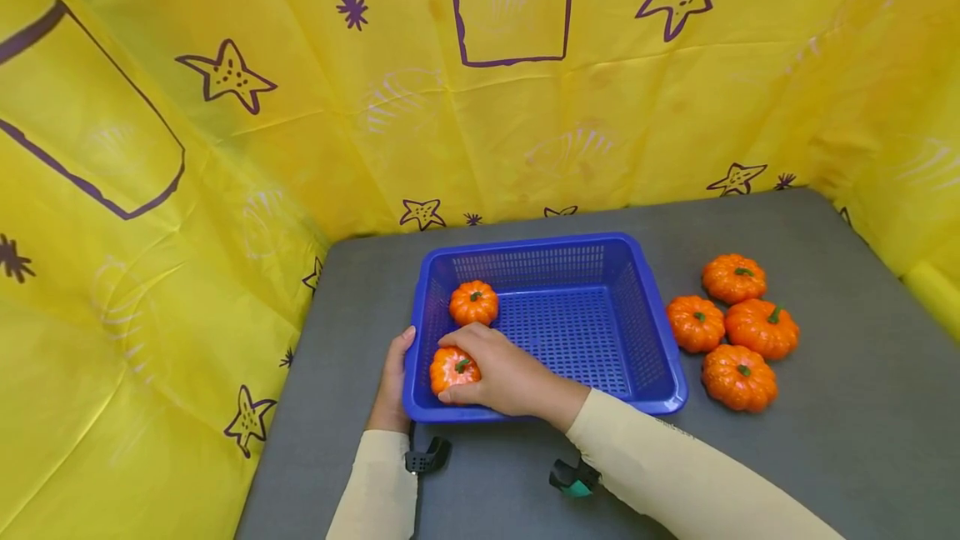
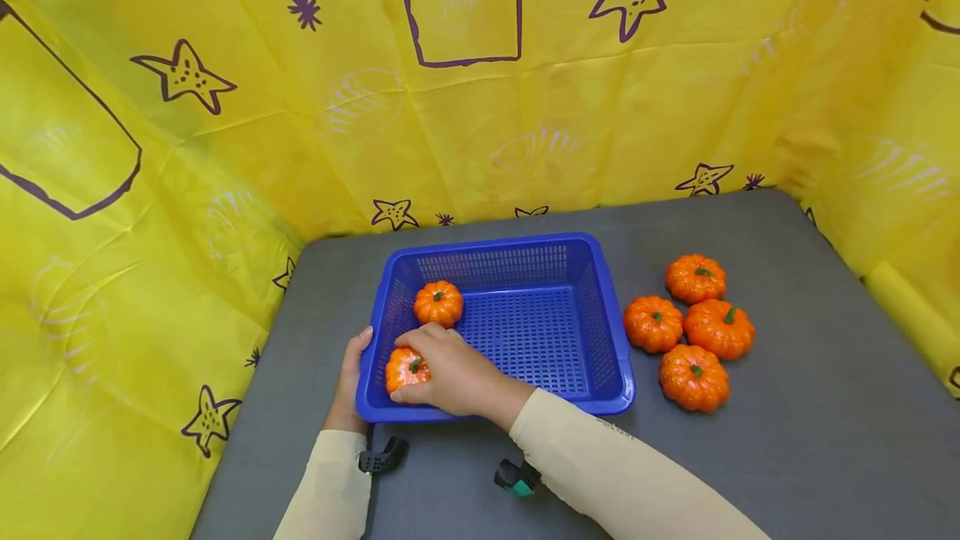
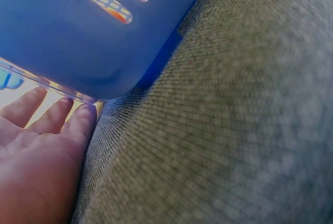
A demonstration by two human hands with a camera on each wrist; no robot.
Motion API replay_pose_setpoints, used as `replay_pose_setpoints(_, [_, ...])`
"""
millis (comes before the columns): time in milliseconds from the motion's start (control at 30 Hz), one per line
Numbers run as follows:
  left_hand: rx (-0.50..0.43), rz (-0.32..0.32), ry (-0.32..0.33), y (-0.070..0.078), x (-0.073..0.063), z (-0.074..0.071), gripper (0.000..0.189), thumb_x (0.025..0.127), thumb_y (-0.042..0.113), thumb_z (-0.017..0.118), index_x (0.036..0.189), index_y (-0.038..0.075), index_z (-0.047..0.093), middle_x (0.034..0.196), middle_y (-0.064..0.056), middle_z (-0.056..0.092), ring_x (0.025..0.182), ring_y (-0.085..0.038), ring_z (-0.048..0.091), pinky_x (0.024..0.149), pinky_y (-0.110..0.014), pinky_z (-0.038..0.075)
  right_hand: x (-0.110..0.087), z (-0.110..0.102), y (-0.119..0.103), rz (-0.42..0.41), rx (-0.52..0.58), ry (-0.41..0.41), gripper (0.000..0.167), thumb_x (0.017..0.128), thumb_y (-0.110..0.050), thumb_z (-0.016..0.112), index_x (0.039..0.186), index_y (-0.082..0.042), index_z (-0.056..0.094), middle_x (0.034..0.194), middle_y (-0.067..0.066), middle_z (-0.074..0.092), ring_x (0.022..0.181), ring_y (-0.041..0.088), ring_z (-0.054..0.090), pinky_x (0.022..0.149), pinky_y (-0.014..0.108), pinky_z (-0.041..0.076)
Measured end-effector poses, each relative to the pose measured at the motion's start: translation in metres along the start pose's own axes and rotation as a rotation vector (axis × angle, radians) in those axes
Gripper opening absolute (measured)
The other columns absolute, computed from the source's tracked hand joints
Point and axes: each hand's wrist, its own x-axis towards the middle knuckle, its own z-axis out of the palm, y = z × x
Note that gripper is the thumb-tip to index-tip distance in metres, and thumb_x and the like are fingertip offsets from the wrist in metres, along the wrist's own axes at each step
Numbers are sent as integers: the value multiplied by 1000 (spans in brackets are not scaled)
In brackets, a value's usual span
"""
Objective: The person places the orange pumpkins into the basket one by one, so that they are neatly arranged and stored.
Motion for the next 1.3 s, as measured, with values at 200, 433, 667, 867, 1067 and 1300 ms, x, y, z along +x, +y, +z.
replay_pose_setpoints(200, [-4,1,-4,0,2,-1,78,107,60,44,170,16,33,168,-13,42,145,-31,50,117,-47,42,3,1,2,27,-17,-6,61,94,-37,87,144,-8,65,137,10,61,116,25,59,102,45,54])
replay_pose_setpoints(433, [3,-11,-9,0,-1,-2,79,106,63,46,170,18,32,169,-13,42,146,-33,49,117,-50,42,4,4,5,58,-34,-30,58,95,-32,86,143,-8,65,134,11,61,110,22,60,98,42,55])
replay_pose_setpoints(667, [-5,13,-11,0,1,0,82,107,61,42,169,8,32,161,-18,48,134,-26,59,111,-43,48,5,4,7,91,-63,-69,65,95,-36,85,146,-3,61,134,15,62,109,23,60,97,41,55])
replay_pose_setpoints(867, [-20,11,2,0,2,0,82,107,60,43,166,5,34,153,-17,56,128,-25,63,109,-41,51,4,4,7,142,-55,-99,70,94,-39,84,148,-2,59,132,16,60,106,23,60,93,42,56])
replay_pose_setpoints(1067, [-22,9,4,0,2,0,81,107,59,42,166,5,35,153,-19,56,127,-26,64,108,-42,51,3,3,6,183,-71,-125,74,96,-42,82,152,-2,56,142,21,58,118,29,61,104,50,53])
replay_pose_setpoints(1300, [-35,1,-3,-1,1,0,81,107,60,42,166,5,35,152,-17,58,127,-27,64,108,-43,51,2,2,4,200,-74,-131,73,96,-44,81,151,-3,57,141,20,58,115,28,62,103,50,54])
